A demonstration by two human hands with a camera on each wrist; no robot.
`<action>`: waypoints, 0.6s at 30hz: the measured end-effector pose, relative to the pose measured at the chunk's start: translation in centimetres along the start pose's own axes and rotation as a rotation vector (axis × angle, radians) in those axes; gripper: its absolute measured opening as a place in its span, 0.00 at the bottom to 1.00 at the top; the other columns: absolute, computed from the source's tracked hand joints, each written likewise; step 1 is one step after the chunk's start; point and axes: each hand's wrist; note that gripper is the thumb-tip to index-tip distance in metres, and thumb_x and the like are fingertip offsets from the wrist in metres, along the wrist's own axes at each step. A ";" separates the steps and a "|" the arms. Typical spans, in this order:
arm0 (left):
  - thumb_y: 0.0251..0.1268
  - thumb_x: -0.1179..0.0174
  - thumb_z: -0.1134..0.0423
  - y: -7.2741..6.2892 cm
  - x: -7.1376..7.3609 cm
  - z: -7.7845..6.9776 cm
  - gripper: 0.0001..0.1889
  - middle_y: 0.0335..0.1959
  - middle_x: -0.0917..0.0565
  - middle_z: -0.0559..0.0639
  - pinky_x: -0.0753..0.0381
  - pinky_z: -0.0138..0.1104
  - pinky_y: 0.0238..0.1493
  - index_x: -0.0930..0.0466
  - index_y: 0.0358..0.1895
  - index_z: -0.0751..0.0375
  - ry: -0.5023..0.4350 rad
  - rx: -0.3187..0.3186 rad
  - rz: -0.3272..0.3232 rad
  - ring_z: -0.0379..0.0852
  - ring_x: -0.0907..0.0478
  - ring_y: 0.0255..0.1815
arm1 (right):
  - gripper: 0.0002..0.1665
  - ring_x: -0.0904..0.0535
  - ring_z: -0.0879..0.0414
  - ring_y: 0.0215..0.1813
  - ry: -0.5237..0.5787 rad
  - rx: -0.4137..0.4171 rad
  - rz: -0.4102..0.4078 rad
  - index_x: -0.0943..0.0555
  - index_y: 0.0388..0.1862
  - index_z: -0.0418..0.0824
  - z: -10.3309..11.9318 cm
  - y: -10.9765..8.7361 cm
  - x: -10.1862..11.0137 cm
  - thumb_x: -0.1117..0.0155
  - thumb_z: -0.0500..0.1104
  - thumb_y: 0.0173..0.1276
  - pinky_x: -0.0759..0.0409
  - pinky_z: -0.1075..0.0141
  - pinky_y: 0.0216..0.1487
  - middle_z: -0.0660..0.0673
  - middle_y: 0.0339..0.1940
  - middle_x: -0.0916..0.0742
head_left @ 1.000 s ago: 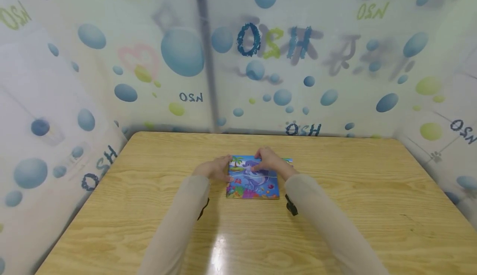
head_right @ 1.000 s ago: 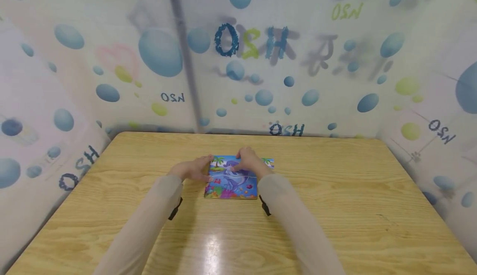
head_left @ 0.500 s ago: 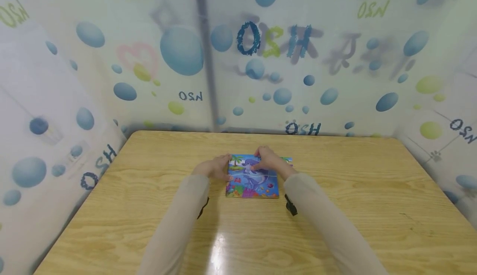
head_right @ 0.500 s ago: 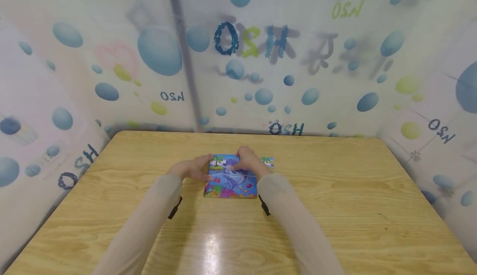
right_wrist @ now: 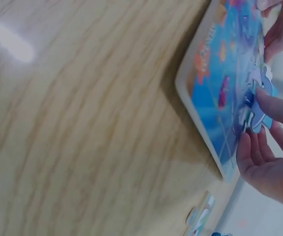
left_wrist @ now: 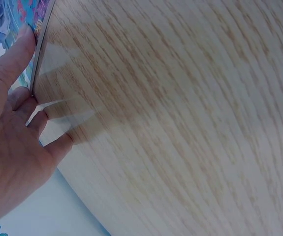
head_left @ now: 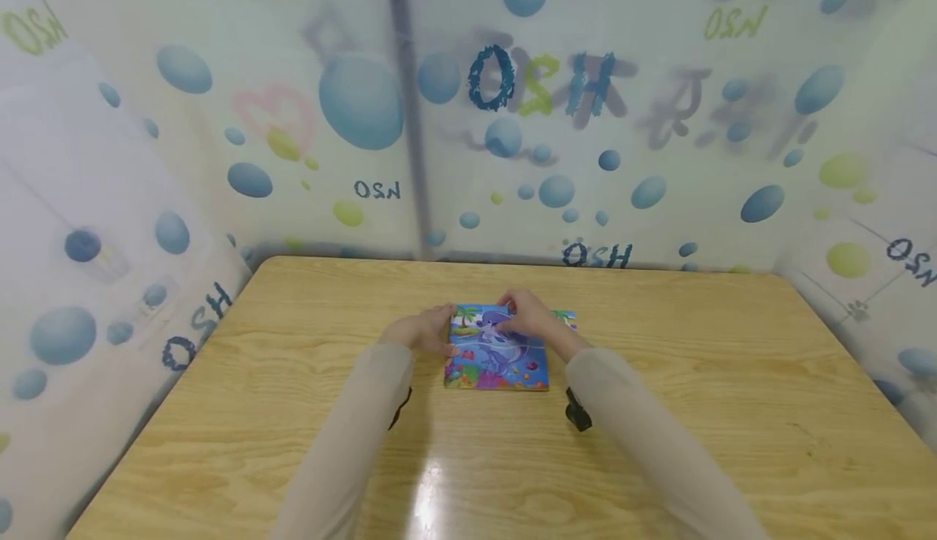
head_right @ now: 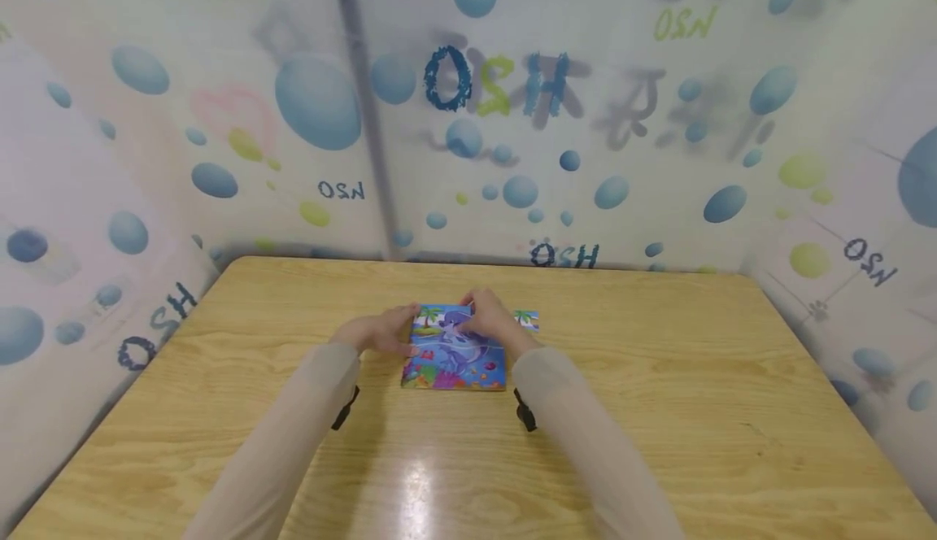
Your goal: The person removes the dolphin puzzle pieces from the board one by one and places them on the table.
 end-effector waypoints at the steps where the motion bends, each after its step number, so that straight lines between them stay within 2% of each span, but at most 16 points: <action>1: 0.61 0.42 0.52 0.0 0.0 0.0 0.43 0.74 0.54 0.56 0.54 0.48 0.74 0.59 0.73 0.58 -0.001 0.001 0.000 0.54 0.58 0.75 | 0.22 0.26 0.45 0.54 0.008 0.000 0.002 0.25 0.51 0.34 0.0 -0.1 0.1 0.35 0.37 0.57 0.26 0.54 0.57 0.36 0.50 0.21; 5: 0.60 0.42 0.53 0.1 -0.1 0.1 0.43 0.74 0.54 0.57 0.55 0.47 0.74 0.59 0.73 0.57 -0.005 0.001 -0.004 0.54 0.59 0.75 | 0.18 0.25 0.43 0.55 0.043 -0.002 0.016 0.25 0.51 0.35 0.0 -0.4 0.5 0.39 0.34 0.61 0.25 0.53 0.56 0.35 0.50 0.20; 11: 0.61 0.42 0.53 0.1 0.1 0.1 0.44 0.74 0.55 0.57 0.56 0.47 0.74 0.60 0.73 0.57 -0.008 -0.005 0.005 0.55 0.59 0.75 | 0.17 0.25 0.44 0.53 0.104 -0.005 0.029 0.25 0.50 0.34 -0.3 -0.7 0.9 0.41 0.34 0.62 0.23 0.57 0.53 0.35 0.48 0.20; 18: 0.61 0.43 0.52 0.1 0.0 0.1 0.44 0.74 0.54 0.57 0.55 0.46 0.74 0.60 0.73 0.57 0.000 0.001 0.004 0.54 0.59 0.75 | 0.17 0.23 0.49 0.45 0.238 -0.039 0.048 0.26 0.52 0.33 -0.5 -0.7 1.0 0.42 0.32 0.62 0.20 0.66 0.41 0.35 0.46 0.20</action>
Point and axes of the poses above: each hand's wrist, its own y-axis towards the middle knuckle, its own x-axis out of the back of the hand, z = x × y
